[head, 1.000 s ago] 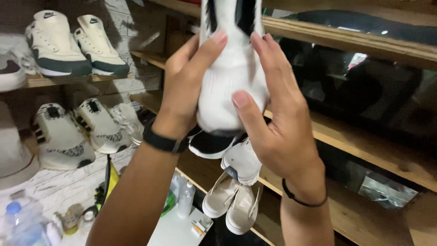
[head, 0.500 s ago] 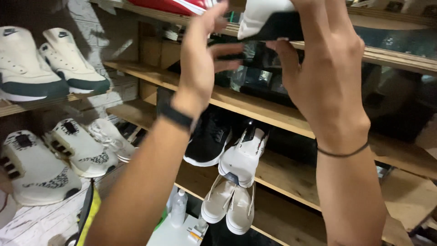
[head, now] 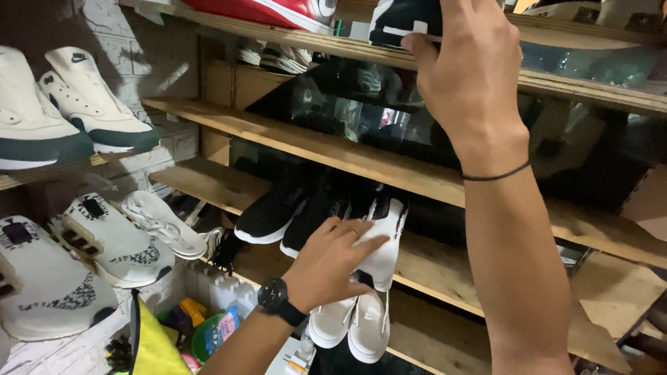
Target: Organizing and placing various shoes onto wooden storage shelves after inspection or cleaning.
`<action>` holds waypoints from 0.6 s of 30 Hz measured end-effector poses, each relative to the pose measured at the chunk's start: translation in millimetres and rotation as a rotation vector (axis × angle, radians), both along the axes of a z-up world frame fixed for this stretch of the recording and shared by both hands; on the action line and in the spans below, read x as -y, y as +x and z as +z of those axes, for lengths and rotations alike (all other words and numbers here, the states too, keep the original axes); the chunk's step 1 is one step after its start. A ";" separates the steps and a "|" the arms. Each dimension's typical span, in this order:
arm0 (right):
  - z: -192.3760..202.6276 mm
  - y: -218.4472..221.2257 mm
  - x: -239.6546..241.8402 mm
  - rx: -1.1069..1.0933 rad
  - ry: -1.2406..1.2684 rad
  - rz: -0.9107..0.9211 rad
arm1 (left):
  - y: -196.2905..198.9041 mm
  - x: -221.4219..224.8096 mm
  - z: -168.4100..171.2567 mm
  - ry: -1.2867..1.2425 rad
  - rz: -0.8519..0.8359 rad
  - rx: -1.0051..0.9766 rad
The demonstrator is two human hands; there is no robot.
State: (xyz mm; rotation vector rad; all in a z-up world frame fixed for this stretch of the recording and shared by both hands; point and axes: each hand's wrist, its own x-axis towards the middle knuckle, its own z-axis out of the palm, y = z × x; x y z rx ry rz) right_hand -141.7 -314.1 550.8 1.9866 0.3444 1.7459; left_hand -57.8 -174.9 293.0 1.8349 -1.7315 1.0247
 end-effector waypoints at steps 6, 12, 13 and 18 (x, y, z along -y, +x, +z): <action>6.2 6.9 -5.8 0.033 0.037 -0.010 | 1.5 19.2 -29.6 0.057 0.039 0.136; 12.3 8.3 -2.4 0.033 0.087 -0.054 | 5.0 -1.9 -13.3 -0.036 -0.092 0.107; 11.9 7.8 -0.9 0.035 0.088 -0.054 | -3.9 -12.6 -6.0 -0.036 -0.092 0.109; 15.4 2.6 0.9 -0.008 0.102 -0.078 | -48.6 -74.8 28.2 -0.055 -0.099 -0.043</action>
